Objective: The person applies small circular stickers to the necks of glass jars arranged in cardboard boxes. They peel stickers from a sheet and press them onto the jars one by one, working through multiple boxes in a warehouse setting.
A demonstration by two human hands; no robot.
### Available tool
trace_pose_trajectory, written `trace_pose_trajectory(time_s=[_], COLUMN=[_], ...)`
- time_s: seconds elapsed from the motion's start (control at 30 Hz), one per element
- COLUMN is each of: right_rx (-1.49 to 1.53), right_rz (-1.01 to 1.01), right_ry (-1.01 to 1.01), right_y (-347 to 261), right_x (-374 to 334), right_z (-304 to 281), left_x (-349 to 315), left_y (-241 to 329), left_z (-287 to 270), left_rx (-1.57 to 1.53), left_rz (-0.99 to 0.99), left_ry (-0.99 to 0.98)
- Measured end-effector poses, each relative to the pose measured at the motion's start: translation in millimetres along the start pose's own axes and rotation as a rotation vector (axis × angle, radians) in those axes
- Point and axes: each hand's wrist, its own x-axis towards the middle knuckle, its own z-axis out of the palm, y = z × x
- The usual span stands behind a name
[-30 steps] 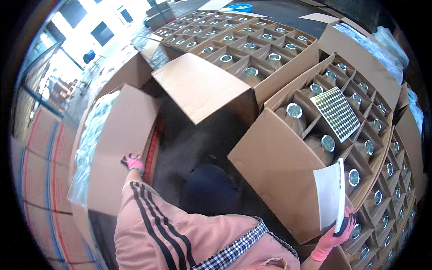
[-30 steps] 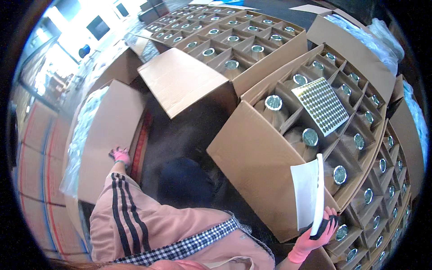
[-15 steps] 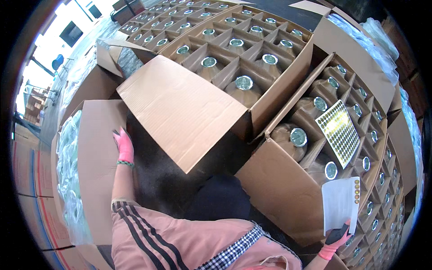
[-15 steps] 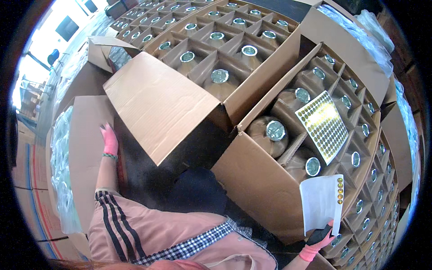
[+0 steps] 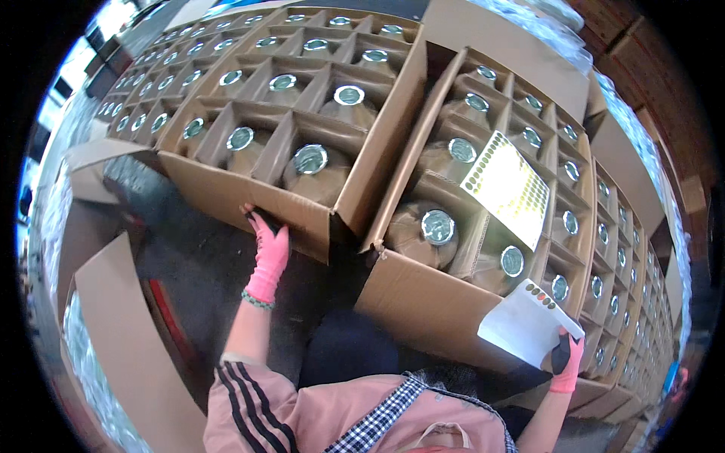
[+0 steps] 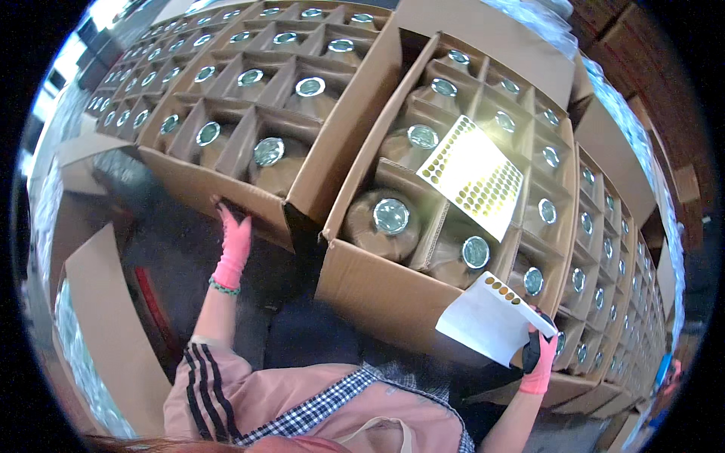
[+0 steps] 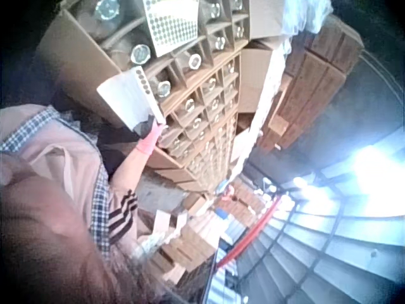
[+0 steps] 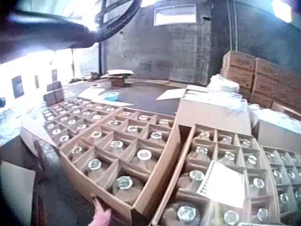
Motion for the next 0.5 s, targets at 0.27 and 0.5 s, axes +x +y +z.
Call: trace_pose_trajectory(time_s=[0.27, 0.5], right_rx=[0.273, 0.301], right_rz=[0.191, 0.305], right_ry=[-0.314, -0.246], right_y=[-54.0, -40.9], right_x=[8.7, 2.3], right_z=[14.2, -10.6], left_x=[33.5, 26.4], left_y=[66.6, 100.8], left_z=[0.7, 1.3], left_rx=[-1.17, -1.095], left_rz=[-0.427, -0.609], left_ry=[0.175, 0.096])
